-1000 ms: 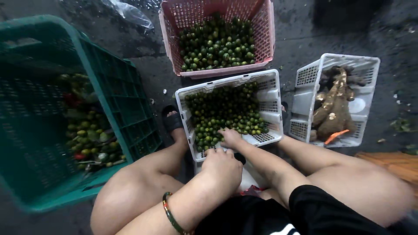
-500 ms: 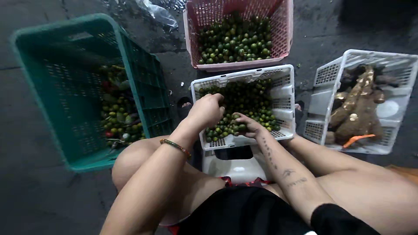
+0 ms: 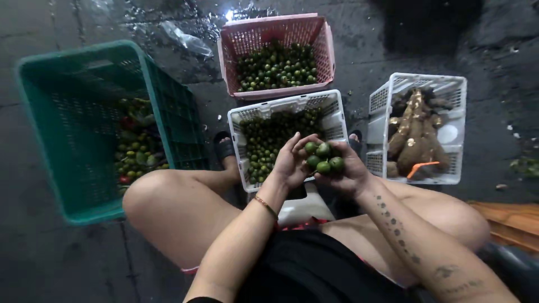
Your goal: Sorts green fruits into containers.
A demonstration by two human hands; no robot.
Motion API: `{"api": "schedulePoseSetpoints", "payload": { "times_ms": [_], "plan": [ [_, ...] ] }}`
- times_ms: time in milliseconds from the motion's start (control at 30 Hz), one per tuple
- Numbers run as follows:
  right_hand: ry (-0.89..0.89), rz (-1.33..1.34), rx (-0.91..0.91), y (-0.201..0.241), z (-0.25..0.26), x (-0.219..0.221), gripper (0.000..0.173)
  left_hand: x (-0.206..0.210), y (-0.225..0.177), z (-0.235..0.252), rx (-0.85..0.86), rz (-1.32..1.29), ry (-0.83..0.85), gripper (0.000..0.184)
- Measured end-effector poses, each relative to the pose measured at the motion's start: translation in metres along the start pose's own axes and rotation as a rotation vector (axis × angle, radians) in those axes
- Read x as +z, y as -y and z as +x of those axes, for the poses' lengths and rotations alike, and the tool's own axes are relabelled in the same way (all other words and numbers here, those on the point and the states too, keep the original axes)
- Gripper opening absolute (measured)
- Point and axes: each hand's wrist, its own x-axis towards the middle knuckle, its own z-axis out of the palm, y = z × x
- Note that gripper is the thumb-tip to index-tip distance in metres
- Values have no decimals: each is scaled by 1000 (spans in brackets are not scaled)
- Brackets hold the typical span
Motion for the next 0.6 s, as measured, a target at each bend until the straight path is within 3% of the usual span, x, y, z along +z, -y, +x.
{"api": "schedulePoseSetpoints", "payload": {
  "times_ms": [167,333,433,600],
  "plan": [
    [56,36,-57,-7,12,-18,64,-8,15,3,60,-165,-92,55],
    [97,13,-57,-4,33,-12,66,-32,8,14,155,-154,10,52],
    [42,30,-67,-2,41,-14,67,-37,6,22,144,-140,-25,51],
    [114,-40,-91,5,50,-15,67,-39,1,34,138,-165,-64,46]
  ]
}}
